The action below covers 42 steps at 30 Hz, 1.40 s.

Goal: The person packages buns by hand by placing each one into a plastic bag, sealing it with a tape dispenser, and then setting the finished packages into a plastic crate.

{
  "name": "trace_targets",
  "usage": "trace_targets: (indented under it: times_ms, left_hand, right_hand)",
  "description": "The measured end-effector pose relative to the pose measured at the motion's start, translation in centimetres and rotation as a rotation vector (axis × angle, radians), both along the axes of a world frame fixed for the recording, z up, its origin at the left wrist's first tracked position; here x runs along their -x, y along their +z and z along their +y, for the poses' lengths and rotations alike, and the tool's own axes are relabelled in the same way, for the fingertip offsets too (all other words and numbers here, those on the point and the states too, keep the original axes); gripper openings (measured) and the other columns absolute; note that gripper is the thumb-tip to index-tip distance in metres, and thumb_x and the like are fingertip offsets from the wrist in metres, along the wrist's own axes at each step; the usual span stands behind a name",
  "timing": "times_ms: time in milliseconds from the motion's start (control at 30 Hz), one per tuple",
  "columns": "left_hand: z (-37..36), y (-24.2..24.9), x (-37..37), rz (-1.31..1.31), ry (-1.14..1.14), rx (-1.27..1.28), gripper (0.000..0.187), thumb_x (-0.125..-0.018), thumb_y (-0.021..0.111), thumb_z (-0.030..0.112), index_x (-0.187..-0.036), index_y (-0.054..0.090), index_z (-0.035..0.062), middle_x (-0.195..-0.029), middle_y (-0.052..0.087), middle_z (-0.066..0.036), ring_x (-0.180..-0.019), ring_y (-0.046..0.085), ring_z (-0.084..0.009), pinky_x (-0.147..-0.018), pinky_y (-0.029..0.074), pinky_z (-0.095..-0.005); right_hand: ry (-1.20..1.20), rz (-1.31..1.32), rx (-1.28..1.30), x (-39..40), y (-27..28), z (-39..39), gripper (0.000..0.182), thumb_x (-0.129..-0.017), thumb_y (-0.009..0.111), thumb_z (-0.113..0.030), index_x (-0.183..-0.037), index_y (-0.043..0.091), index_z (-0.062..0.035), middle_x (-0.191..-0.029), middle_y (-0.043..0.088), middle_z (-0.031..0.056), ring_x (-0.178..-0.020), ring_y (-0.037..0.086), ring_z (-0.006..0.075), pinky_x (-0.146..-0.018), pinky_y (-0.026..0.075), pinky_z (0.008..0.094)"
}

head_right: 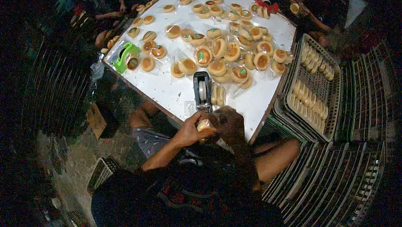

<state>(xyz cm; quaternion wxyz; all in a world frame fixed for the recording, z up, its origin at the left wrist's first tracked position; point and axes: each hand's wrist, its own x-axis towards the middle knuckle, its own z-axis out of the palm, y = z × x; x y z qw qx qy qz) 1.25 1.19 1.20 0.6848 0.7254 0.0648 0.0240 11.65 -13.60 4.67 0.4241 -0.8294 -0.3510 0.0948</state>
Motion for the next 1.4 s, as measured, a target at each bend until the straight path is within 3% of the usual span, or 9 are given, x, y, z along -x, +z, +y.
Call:
trace_targets:
  times_ms: [100,133,233,467,633,967,1100,1300,1400]
  left_hand:
    - [2.5,0.7,1.1,0.011,-0.130,0.667,0.052,-0.087,0.070,0.031,-0.124,0.050,0.0006,-0.105,0.064,-0.012,-0.103,0.061,-0.0191,-0.087,0.050,-0.0315]
    - [3.8,0.8,1.7,0.050,-0.197,0.967,0.051,-0.089,0.067,0.032,-0.125,0.049,0.0008,-0.106,0.064,-0.011,-0.104,0.060,-0.0185,-0.087,0.050,-0.0315]
    - [5.8,0.6,2.6,0.210,-0.349,0.585,0.043,-0.093,0.062,0.031,-0.122,0.054,0.0004,-0.111,0.063,-0.011,-0.101,0.059,-0.0155,-0.087,0.049,-0.0312]
    - [5.1,2.3,0.7,0.148,-0.455,0.225,0.049,-0.084,0.074,0.024,-0.123,0.055,0.0020,-0.114,0.062,-0.007,-0.104,0.057,-0.0160,-0.094,0.045,-0.0305]
    - [4.5,0.5,0.6,0.066,-0.141,0.517,0.048,-0.089,0.068,0.022,-0.127,0.052,-0.0015,-0.116,0.063,-0.008,-0.104,0.059,-0.0164,-0.095,0.045,-0.0303]
    - [2.3,2.8,-0.3,0.020,0.355,0.752,0.037,-0.100,0.050,0.026,-0.119,0.059,-0.0055,-0.101,0.068,-0.013,-0.092,0.065,-0.0159,-0.080,0.053,-0.0286]
    - [2.2,2.4,-0.4,-0.003,0.334,0.545,0.038,-0.102,0.045,0.025,-0.122,0.057,-0.0051,-0.106,0.067,-0.013,-0.096,0.063,-0.0155,-0.084,0.051,-0.0278]
    - [1.2,2.2,0.5,-0.177,0.319,0.317,0.032,-0.099,0.052,0.017,-0.122,0.057,-0.0038,-0.121,0.061,-0.015,-0.109,0.058,-0.0177,-0.094,0.044,-0.0290]
    - [1.4,1.4,-0.5,-0.365,0.498,-0.584,0.031,-0.094,0.057,0.018,-0.119,0.060,-0.0017,-0.114,0.064,-0.015,-0.107,0.061,-0.0236,-0.095,0.045,-0.0326]
  right_hand:
    - [0.026,0.938,-0.747,0.9,-1.3,-0.6,0.017,-0.080,0.074,-0.009,-0.079,0.061,0.0020,-0.063,0.049,0.0050,-0.060,0.051,0.0143,-0.054,0.041,0.0301]
    - [0.105,0.613,-0.565,1.1,-1.2,-0.2,0.015,-0.080,0.073,-0.007,-0.077,0.060,0.0015,-0.064,0.051,0.0042,-0.060,0.052,0.0135,-0.054,0.041,0.0297]
    - [0.211,-0.260,-0.057,1.3,0.3,1.9,0.008,-0.080,0.068,0.000,-0.076,0.061,-0.0016,-0.072,0.061,0.0024,-0.067,0.056,0.0100,-0.059,0.045,0.0256]
    - [0.112,0.887,-1.062,1.0,-0.5,3.5,0.028,-0.093,0.061,-0.021,-0.112,0.055,-0.0002,-0.113,0.057,0.0086,-0.102,0.051,0.0114,-0.088,0.042,0.0264]
    - [-0.082,0.384,-0.384,2.4,-2.3,1.7,0.010,-0.091,0.065,-0.011,-0.094,0.061,-0.0019,-0.089,0.060,0.0029,-0.078,0.053,0.0065,-0.068,0.043,0.0208]
    - [-0.290,0.537,-0.371,1.6,-2.2,2.4,0.014,-0.093,0.062,-0.014,-0.089,0.064,-0.0009,-0.079,0.061,0.0049,-0.065,0.054,0.0080,-0.058,0.046,0.0231]
    - [-0.368,-0.538,-0.259,2.4,-2.4,3.6,0.046,-0.091,0.057,-0.007,-0.133,0.042,0.0029,-0.126,0.051,0.0179,-0.102,0.060,0.0246,-0.084,0.051,0.0323]
    - [-0.157,0.427,-0.407,4.9,-1.9,3.8,0.041,-0.090,0.057,-0.005,-0.129,0.050,0.0060,-0.110,0.064,0.0134,-0.096,0.064,0.0213,-0.085,0.049,0.0285]
    - [-0.058,0.726,-0.395,3.6,-2.9,2.1,0.033,-0.090,0.058,-0.009,-0.121,0.058,0.0046,-0.114,0.064,0.0115,-0.099,0.063,0.0191,-0.086,0.049,0.0292]
